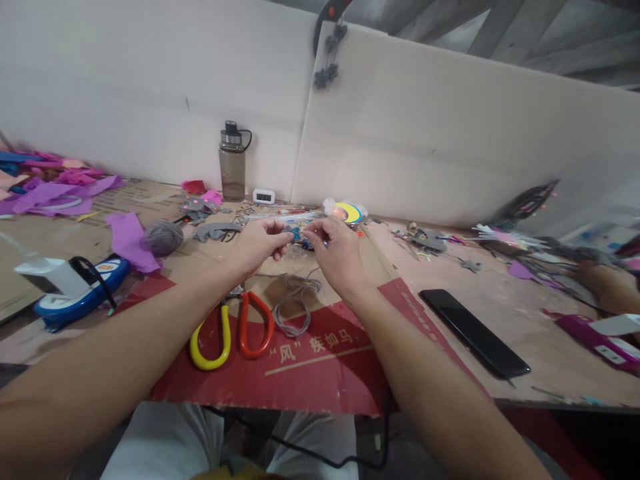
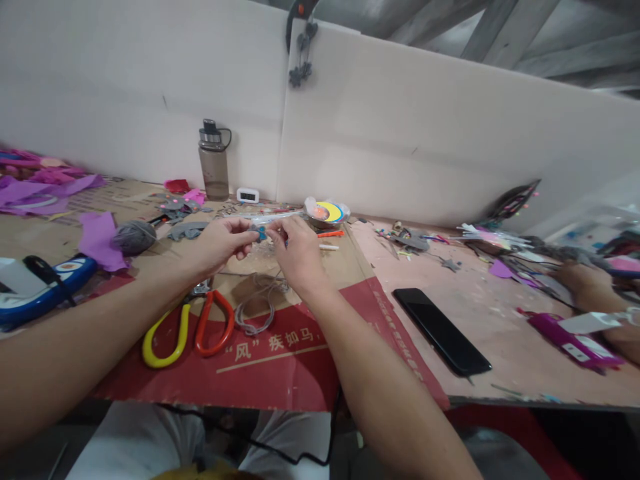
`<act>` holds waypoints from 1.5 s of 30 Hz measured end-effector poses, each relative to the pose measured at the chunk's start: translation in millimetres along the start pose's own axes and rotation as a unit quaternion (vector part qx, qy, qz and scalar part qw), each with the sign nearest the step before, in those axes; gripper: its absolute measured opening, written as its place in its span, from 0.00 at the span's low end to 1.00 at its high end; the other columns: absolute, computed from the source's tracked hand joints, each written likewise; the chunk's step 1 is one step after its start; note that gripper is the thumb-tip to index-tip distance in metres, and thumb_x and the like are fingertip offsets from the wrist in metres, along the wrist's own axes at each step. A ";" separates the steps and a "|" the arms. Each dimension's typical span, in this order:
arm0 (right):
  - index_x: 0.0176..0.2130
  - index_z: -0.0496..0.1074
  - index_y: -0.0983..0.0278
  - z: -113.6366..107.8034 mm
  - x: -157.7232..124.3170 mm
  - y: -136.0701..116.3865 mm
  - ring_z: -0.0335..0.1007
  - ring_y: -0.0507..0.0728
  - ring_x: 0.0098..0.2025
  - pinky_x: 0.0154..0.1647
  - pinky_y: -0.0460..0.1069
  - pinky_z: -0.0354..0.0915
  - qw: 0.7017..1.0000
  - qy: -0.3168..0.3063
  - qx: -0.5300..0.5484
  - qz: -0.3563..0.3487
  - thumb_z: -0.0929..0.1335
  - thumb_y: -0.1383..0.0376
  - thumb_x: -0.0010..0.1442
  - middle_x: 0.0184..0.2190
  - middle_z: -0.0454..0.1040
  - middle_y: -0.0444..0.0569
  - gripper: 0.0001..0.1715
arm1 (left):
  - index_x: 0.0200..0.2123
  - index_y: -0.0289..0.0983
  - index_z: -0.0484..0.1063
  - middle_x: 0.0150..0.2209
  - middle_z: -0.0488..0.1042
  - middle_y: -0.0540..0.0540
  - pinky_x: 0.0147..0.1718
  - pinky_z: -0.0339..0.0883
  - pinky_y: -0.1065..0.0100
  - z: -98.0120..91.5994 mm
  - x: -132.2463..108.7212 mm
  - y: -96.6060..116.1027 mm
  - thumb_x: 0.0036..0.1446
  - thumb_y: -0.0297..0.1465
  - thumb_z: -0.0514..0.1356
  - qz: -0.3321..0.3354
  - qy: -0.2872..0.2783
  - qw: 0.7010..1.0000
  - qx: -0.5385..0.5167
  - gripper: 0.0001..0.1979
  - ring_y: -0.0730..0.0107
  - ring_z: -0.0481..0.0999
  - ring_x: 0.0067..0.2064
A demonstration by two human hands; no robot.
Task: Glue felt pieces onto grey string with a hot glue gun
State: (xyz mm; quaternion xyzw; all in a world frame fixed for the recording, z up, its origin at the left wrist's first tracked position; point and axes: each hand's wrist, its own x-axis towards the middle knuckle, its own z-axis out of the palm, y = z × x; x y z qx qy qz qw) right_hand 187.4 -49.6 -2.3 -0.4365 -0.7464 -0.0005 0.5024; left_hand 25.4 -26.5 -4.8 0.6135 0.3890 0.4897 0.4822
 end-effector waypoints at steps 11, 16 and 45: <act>0.28 0.64 0.61 6.3 -2.3 1.7 0.61 0.54 0.30 0.32 0.48 0.56 0.998 -0.004 0.010 0.056 0.61 0.58 0.60 0.27 0.68 0.46 0.12 | 0.27 0.34 0.68 0.18 0.67 0.53 0.16 0.57 0.77 2.1 -1.3 0.3 0.47 0.28 0.63 -0.006 -0.029 1.000 0.004 0.06 0.81 0.64 0.17; 0.27 0.65 0.63 8.7 -3.7 2.2 0.58 0.52 0.27 0.29 0.47 0.54 0.997 -0.016 0.015 0.078 0.61 0.57 0.60 0.24 0.66 0.45 0.16 | 0.27 0.34 0.69 0.17 0.68 0.52 0.16 0.57 0.77 3.2 -1.9 -2.0 0.48 0.29 0.63 0.003 -0.041 0.999 0.011 0.05 0.81 0.64 0.17; 0.28 0.69 0.63 7.4 -5.9 -6.9 0.60 0.51 0.25 0.28 0.47 0.55 0.994 -0.005 0.026 0.103 0.63 0.57 0.58 0.23 0.70 0.45 0.14 | 0.26 0.35 0.69 0.20 0.66 0.52 0.14 0.55 0.78 7.5 -5.8 -2.4 0.47 0.33 0.62 -0.008 -0.047 0.999 -0.002 0.07 0.80 0.65 0.21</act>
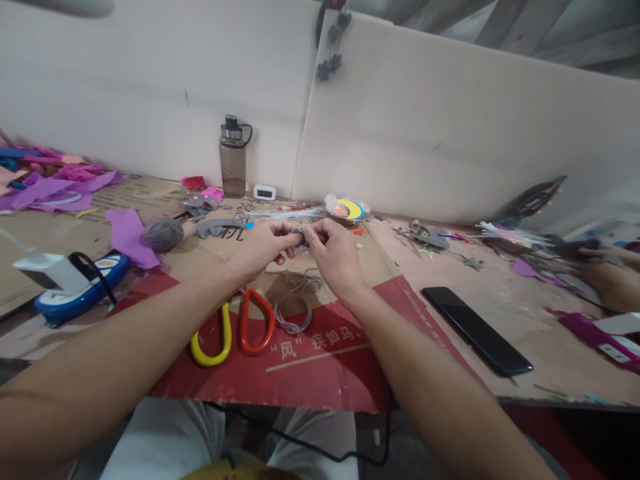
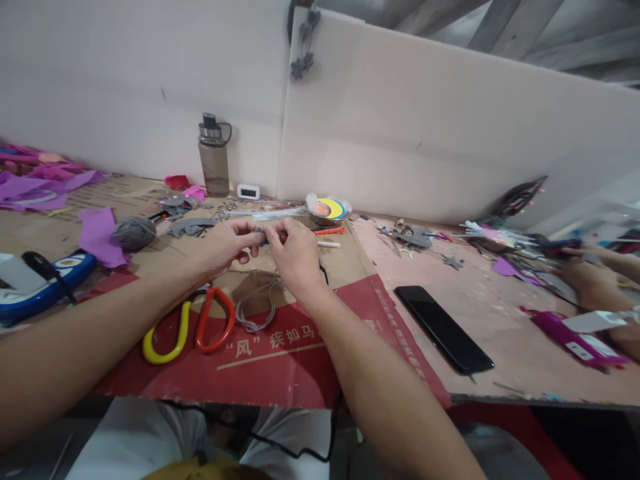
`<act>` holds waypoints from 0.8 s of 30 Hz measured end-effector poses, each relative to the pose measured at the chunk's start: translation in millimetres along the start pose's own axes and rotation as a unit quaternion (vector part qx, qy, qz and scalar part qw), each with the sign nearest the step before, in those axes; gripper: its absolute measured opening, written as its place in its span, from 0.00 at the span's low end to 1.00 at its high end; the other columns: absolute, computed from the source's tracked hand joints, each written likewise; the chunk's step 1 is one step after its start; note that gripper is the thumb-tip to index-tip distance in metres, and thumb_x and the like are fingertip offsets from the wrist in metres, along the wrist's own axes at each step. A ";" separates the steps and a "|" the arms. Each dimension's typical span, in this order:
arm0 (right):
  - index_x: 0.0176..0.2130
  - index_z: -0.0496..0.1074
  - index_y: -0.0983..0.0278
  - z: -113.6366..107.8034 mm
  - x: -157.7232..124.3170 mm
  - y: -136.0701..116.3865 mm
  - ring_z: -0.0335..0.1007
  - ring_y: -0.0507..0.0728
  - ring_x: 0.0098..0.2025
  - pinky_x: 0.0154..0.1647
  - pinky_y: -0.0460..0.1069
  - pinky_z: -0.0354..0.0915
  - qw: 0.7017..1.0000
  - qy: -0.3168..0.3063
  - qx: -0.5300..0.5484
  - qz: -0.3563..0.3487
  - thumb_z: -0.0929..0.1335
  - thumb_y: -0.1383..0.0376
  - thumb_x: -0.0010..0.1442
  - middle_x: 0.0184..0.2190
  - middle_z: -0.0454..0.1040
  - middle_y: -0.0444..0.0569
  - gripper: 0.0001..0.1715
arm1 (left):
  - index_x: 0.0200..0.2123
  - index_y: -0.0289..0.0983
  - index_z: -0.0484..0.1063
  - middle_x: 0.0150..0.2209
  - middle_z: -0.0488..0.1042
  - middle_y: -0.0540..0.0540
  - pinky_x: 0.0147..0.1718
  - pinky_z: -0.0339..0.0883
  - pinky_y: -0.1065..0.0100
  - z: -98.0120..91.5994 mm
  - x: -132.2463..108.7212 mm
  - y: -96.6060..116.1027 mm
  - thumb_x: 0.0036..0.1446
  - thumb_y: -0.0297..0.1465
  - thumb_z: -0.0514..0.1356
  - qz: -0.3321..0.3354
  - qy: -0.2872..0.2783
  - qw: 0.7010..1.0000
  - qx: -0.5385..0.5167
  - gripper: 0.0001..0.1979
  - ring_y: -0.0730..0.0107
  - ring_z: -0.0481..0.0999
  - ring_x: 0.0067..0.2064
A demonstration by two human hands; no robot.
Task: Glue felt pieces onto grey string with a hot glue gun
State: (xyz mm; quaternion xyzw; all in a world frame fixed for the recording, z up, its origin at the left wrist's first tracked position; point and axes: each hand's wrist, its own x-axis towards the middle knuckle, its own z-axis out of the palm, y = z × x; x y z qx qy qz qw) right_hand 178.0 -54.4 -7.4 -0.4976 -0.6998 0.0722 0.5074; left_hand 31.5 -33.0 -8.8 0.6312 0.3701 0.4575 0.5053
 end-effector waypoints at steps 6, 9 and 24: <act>0.25 0.65 0.63 -1.1 1.3 -2.8 0.59 0.51 0.25 0.28 0.47 0.55 0.999 -0.024 0.026 0.001 0.63 0.57 0.58 0.22 0.67 0.43 0.15 | 0.25 0.35 0.67 0.19 0.64 0.53 0.14 0.54 0.77 0.7 -1.3 3.1 0.47 0.31 0.61 -0.012 0.017 1.000 -0.017 0.06 0.80 0.64 0.19; 0.32 0.65 0.63 -0.9 1.7 -1.8 0.58 0.50 0.25 0.29 0.46 0.55 0.998 -0.032 0.053 -0.011 0.63 0.60 0.57 0.23 0.65 0.42 0.08 | 0.25 0.35 0.66 0.18 0.63 0.53 0.14 0.53 0.78 0.1 -1.2 4.0 0.46 0.30 0.61 -0.019 0.032 0.999 -0.034 0.06 0.80 0.64 0.19; 0.32 0.68 0.64 3.9 0.9 1.3 0.64 0.51 0.29 0.33 0.48 0.58 0.996 -0.028 0.079 0.007 0.63 0.62 0.57 0.28 0.71 0.46 0.08 | 0.26 0.35 0.65 0.19 0.65 0.52 0.18 0.63 0.75 1.2 -1.2 1.0 0.47 0.30 0.61 -0.004 0.045 0.996 -0.078 0.06 0.78 0.67 0.20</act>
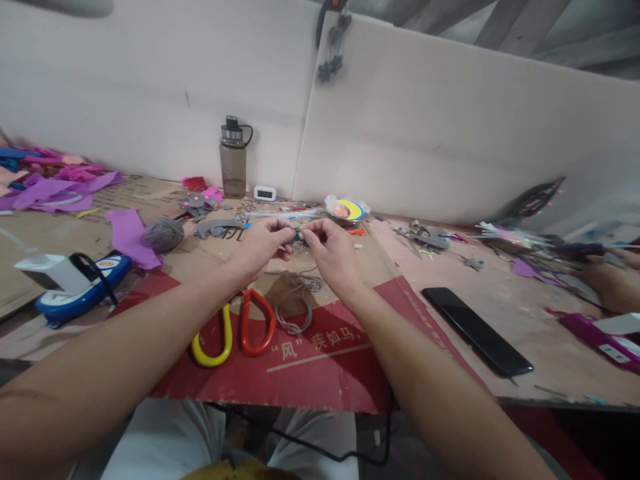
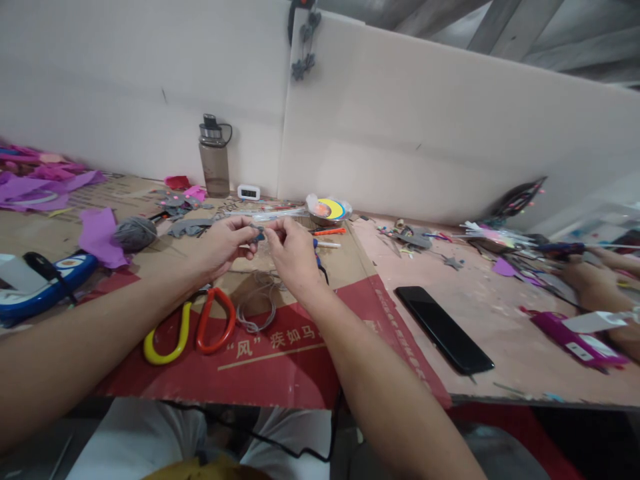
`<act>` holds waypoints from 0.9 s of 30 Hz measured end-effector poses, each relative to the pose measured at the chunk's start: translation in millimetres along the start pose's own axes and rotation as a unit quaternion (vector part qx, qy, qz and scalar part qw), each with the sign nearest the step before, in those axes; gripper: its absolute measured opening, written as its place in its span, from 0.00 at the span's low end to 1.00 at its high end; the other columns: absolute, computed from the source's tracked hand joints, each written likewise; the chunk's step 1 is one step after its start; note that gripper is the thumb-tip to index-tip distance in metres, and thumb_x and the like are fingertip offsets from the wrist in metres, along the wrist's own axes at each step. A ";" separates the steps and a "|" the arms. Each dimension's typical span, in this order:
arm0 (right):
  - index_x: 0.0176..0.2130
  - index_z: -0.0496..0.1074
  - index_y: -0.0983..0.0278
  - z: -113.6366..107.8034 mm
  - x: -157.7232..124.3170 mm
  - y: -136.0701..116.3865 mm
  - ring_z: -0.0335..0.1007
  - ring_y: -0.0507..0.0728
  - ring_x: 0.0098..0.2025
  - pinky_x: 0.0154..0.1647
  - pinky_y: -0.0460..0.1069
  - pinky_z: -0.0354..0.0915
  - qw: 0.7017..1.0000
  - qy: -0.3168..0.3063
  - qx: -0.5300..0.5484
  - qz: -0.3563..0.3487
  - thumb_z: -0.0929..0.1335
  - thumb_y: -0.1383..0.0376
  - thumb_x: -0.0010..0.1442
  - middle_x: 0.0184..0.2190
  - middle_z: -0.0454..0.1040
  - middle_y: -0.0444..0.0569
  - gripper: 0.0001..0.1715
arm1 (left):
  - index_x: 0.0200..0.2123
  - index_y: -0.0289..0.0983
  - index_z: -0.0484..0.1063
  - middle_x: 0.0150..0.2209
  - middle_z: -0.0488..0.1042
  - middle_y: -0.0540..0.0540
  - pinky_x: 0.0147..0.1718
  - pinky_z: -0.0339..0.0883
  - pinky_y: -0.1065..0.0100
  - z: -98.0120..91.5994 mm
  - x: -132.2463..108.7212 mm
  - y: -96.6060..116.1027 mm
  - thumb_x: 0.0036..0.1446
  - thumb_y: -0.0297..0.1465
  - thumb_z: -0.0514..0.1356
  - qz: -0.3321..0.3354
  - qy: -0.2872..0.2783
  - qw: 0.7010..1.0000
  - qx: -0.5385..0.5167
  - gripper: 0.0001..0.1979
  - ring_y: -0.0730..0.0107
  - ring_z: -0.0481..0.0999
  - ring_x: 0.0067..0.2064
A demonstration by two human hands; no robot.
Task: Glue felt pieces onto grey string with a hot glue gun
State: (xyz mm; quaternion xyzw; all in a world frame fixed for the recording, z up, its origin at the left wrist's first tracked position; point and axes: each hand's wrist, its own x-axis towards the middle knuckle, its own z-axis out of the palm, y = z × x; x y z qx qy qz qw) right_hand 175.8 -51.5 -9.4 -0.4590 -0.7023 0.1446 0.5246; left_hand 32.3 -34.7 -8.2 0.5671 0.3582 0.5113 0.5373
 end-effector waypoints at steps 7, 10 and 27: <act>0.31 0.68 0.65 2.8 0.4 1.1 0.63 0.51 0.28 0.31 0.48 0.58 1.000 -0.001 0.006 0.018 0.63 0.61 0.57 0.26 0.71 0.46 0.09 | 0.27 0.35 0.64 0.21 0.66 0.53 0.22 0.68 0.71 1.6 -1.2 0.3 0.46 0.29 0.62 0.021 -0.019 0.999 -0.023 0.08 0.77 0.69 0.21; 0.30 0.67 0.65 2.9 0.3 0.3 0.63 0.51 0.27 0.30 0.47 0.58 1.000 0.002 0.004 0.018 0.64 0.61 0.56 0.25 0.71 0.45 0.09 | 0.28 0.35 0.64 0.22 0.67 0.53 0.23 0.70 0.70 2.0 -1.0 -0.5 0.46 0.29 0.62 0.031 -0.023 0.999 -0.015 0.08 0.77 0.70 0.21; 0.31 0.65 0.63 0.0 4.8 3.4 0.58 0.49 0.23 0.25 0.45 0.55 0.992 -0.013 0.090 0.087 0.65 0.62 0.52 0.21 0.64 0.40 0.06 | 0.29 0.34 0.66 0.24 0.71 0.51 0.30 0.73 0.65 0.3 0.4 -4.4 0.47 0.30 0.62 0.067 -0.052 0.996 0.008 0.08 0.73 0.75 0.26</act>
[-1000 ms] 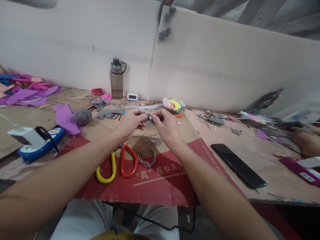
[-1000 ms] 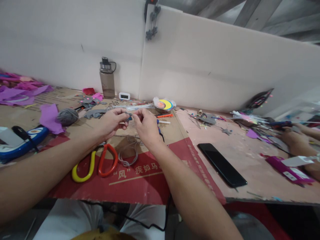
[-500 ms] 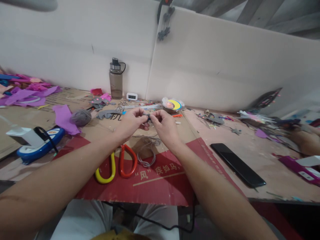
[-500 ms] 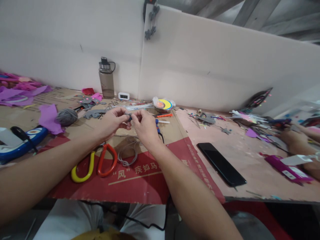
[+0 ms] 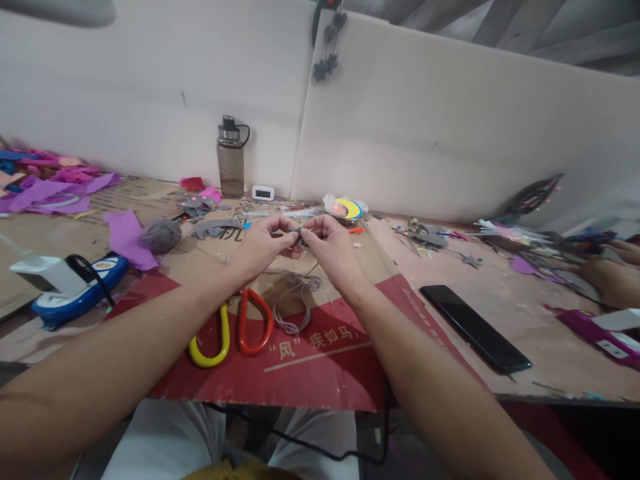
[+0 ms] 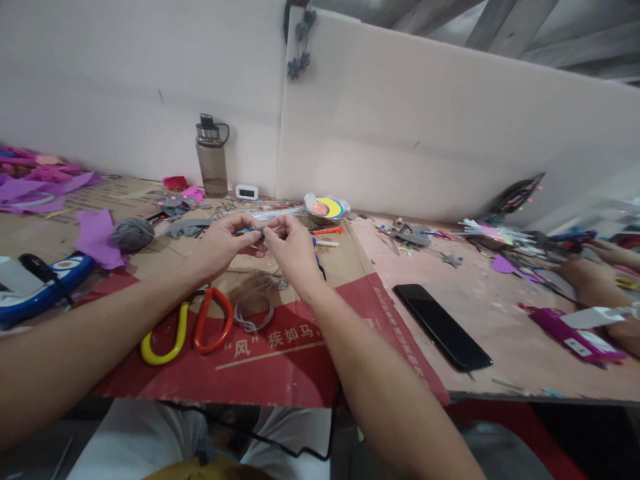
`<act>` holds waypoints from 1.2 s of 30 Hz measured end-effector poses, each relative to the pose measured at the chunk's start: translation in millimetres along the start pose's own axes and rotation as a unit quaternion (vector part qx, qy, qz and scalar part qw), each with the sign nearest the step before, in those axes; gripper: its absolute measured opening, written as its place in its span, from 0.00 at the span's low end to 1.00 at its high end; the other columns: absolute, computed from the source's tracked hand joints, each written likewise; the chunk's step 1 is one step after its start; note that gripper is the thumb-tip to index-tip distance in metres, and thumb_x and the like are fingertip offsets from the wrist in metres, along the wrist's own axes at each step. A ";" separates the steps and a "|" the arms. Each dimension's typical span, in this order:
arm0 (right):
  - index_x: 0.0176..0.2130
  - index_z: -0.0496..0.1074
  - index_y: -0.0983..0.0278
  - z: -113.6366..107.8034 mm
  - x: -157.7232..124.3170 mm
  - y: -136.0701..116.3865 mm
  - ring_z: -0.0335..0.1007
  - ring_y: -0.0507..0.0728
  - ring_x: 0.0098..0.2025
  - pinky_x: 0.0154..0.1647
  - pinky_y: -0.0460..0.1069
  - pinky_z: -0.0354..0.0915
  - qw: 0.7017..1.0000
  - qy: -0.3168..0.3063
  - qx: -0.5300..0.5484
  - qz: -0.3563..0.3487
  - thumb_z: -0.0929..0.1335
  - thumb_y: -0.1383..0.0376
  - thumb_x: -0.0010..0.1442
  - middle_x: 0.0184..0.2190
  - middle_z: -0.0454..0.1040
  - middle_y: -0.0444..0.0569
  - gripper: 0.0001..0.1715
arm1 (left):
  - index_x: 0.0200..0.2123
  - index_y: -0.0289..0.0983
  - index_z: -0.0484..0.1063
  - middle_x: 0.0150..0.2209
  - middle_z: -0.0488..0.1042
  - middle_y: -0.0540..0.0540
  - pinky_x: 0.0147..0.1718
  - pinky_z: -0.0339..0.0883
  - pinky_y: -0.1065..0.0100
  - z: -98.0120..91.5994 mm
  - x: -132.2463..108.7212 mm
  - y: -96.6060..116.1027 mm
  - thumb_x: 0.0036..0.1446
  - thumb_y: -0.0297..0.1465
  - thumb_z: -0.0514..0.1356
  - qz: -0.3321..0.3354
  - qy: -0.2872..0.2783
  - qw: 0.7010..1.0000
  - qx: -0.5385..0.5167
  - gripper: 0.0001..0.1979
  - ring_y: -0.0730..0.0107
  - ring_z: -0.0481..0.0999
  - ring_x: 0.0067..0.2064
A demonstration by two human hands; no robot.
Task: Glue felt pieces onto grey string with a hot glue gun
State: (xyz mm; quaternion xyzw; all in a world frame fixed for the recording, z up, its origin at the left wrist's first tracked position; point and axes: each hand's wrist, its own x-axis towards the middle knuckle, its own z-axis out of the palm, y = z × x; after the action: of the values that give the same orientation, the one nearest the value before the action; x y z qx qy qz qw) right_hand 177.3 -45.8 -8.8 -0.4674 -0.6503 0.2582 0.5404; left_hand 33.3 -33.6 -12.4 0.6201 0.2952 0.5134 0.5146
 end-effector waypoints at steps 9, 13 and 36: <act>0.34 0.65 0.61 1.3 -7.2 -3.0 0.54 0.49 0.25 0.28 0.46 0.54 0.993 0.008 -0.067 -0.101 0.64 0.65 0.55 0.22 0.60 0.39 0.04 | 0.27 0.34 0.65 0.23 0.70 0.51 0.24 0.70 0.69 -0.9 1.2 3.9 0.47 0.28 0.62 -0.073 0.014 0.993 -0.092 0.07 0.75 0.72 0.22; 0.34 0.67 0.62 0.7 -8.6 -2.6 0.58 0.51 0.28 0.31 0.47 0.56 0.984 0.013 -0.122 -0.129 0.63 0.65 0.56 0.26 0.64 0.44 0.04 | 0.27 0.35 0.64 0.21 0.69 0.51 0.24 0.69 0.69 -1.0 1.5 4.5 0.47 0.27 0.61 -0.085 0.018 0.991 -0.104 0.06 0.74 0.72 0.21; 0.36 0.69 0.63 -0.9 -11.3 -2.4 0.61 0.57 0.38 0.40 0.51 0.59 0.909 -0.016 -0.310 -0.277 0.58 0.69 0.62 0.35 0.66 0.52 0.12 | 0.26 0.32 0.69 0.25 0.71 0.49 0.31 0.72 0.65 2.3 0.5 5.7 0.48 0.32 0.63 -0.077 0.021 0.994 -0.073 0.08 0.75 0.71 0.26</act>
State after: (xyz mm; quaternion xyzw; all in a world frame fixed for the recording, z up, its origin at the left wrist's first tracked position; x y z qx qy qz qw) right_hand 177.1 -57.0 -11.7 -0.4086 -0.8094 -0.1088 0.4076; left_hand 34.6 -35.6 -6.7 0.5451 0.3148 0.5052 0.5903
